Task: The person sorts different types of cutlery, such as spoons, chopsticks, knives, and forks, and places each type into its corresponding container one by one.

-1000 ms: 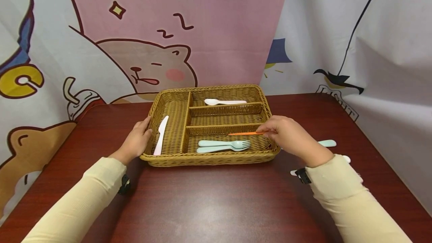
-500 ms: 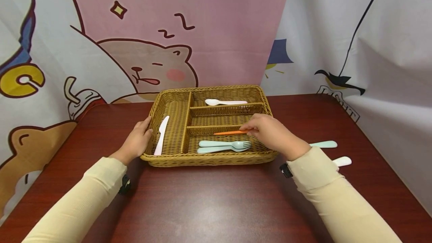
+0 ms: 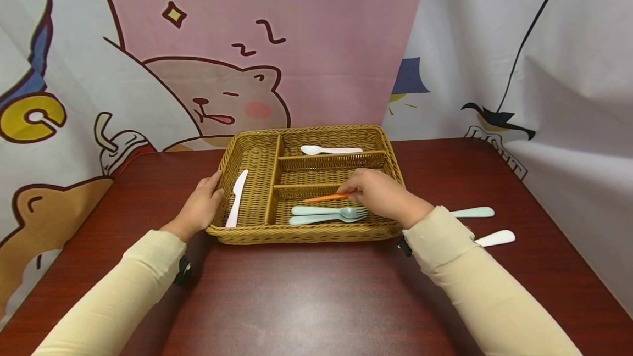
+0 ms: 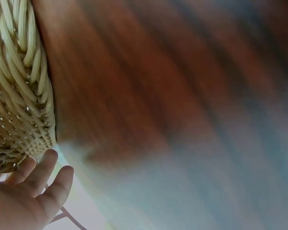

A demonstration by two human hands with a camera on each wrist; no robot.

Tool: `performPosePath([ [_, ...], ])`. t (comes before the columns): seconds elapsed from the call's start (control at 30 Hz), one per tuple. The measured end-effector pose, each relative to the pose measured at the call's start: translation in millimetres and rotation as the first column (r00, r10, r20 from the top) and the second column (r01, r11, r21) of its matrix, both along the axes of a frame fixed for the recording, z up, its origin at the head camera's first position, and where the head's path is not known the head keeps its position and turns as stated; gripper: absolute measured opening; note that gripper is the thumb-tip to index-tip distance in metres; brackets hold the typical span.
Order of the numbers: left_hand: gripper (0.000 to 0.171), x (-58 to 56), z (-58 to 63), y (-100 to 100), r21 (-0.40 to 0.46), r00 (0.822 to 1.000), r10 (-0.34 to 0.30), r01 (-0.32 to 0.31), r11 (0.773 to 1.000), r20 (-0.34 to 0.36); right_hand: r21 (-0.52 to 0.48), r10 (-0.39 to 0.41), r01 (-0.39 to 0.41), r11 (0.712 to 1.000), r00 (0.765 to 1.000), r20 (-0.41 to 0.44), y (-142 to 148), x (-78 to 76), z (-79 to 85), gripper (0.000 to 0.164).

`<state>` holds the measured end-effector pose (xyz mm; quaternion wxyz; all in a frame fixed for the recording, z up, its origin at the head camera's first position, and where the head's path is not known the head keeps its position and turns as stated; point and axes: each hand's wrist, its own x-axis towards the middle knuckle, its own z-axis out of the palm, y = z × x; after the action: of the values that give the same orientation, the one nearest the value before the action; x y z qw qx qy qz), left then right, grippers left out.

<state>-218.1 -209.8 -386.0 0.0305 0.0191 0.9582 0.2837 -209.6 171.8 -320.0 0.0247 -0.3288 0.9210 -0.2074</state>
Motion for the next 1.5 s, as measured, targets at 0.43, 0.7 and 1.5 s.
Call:
performPosePath([
  [0.43,0.056,1.4,0.6,0,-0.001,1.0,-0.001,0.001,1.0,-0.001,0.063,0.047,-0.054,0.997,0.993,0.107,-24,-15.1,4.9,0.02],
  [0.7,0.056,1.3,0.8,0,-0.002,1.0,-0.002,0.002,1.0,-0.003,0.109,0.052,-0.069,0.992,0.987,0.151,-34,-22.0,2.1,0.02],
  [1.5,0.056,1.4,1.7,0,-0.001,1.0,-0.006,0.006,1.0,-0.005,0.22,0.089,-0.143,0.965,0.967,0.239,-55,-26.1,-2.5,0.023],
])
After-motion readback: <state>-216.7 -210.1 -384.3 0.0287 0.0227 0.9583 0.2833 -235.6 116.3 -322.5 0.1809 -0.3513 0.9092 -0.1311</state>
